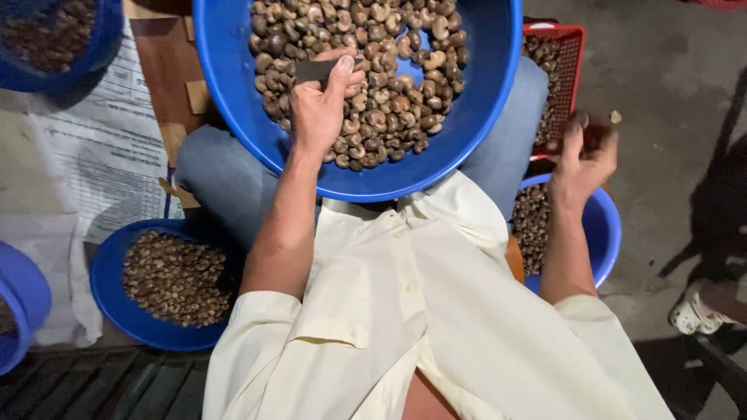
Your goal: Sorting and cleaning cashew nuts by hand using a small tool and placing them into different colored bowls.
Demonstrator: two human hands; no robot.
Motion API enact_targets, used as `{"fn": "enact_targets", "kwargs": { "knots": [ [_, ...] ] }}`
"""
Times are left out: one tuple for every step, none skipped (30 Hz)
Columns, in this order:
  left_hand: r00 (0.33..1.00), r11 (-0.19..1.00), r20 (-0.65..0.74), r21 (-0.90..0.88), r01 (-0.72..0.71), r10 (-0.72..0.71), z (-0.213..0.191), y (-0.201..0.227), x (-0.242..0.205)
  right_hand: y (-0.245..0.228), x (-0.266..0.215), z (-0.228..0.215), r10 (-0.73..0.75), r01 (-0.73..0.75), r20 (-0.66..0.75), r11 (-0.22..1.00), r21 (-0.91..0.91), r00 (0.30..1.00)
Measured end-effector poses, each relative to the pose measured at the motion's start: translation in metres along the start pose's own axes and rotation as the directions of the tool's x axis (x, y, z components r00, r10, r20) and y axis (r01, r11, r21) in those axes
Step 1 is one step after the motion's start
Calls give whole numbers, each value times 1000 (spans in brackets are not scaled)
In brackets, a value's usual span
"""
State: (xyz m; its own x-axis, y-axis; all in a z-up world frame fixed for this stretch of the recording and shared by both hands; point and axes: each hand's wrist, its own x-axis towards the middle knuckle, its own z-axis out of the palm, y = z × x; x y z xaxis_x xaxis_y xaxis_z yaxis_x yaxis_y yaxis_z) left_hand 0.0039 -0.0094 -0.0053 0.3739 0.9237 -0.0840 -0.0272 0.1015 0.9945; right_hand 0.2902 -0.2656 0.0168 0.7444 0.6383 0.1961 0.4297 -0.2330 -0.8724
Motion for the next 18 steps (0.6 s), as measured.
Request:
{"fn": "enact_targets", "kwargs": {
  "knots": [
    [1000,999,6,48,6,-6,1,-2,-1,25,-9,-18,53,-56,-33,993,-103,998],
    [1000,999,10,44,7,-8,0,-4,-1,57,-25,-34,53,-57,-35,993,-108,998],
    [999,995,20,93,-30,29,-1,-5,-1,90,-41,-51,136,-139,-27,983,-119,990],
    [997,987,30,143,-68,65,-2,-7,-2,122,-58,-68,219,-219,-18,967,-130,976],
    [998,988,31,140,-67,63,-2,-12,-2,148,-74,-86,219,-220,-20,966,-133,975],
    [997,986,32,149,-69,65,-3,-15,-1,173,-89,-101,209,-203,-8,941,-272,978],
    [997,985,33,159,-71,67,-4,-18,0,198,-104,-117,201,-182,5,896,-405,980],
    [997,984,31,160,-77,73,-4,-16,0,215,-113,-125,195,-177,5,899,-401,981],
    [998,982,45,182,-41,33,-4,-15,0,232,-120,-133,274,-264,-68,787,-558,959],
    [998,979,64,202,-7,-6,-2,-13,1,248,-129,-143,334,-347,-159,638,-688,929],
    [998,980,66,200,-14,1,-2,-12,0,239,-120,-135,329,-347,-163,641,-685,930],
    [996,985,93,175,-14,-3,-1,-11,-1,230,-113,-129,297,-301,-129,661,-687,946],
    [993,989,121,149,-13,-5,1,-11,-2,222,-105,-123,264,-255,-95,680,-687,960],
    [992,989,129,144,-22,3,2,-14,-3,183,-81,-103,258,-259,-106,680,-686,960],
    [994,977,106,211,-40,18,3,-16,-4,144,-57,-84,203,-248,-143,763,-597,969],
    [996,958,82,280,-57,36,3,-19,-5,105,-34,-63,151,-224,-183,836,-500,971],
    [995,958,89,278,-66,43,4,-18,-6,78,-8,-62,147,-225,-192,837,-498,970],
    [995,954,89,293,-62,38,4,-17,-6,51,17,-58,-302,209,-85,811,-547,950]
  ]
}}
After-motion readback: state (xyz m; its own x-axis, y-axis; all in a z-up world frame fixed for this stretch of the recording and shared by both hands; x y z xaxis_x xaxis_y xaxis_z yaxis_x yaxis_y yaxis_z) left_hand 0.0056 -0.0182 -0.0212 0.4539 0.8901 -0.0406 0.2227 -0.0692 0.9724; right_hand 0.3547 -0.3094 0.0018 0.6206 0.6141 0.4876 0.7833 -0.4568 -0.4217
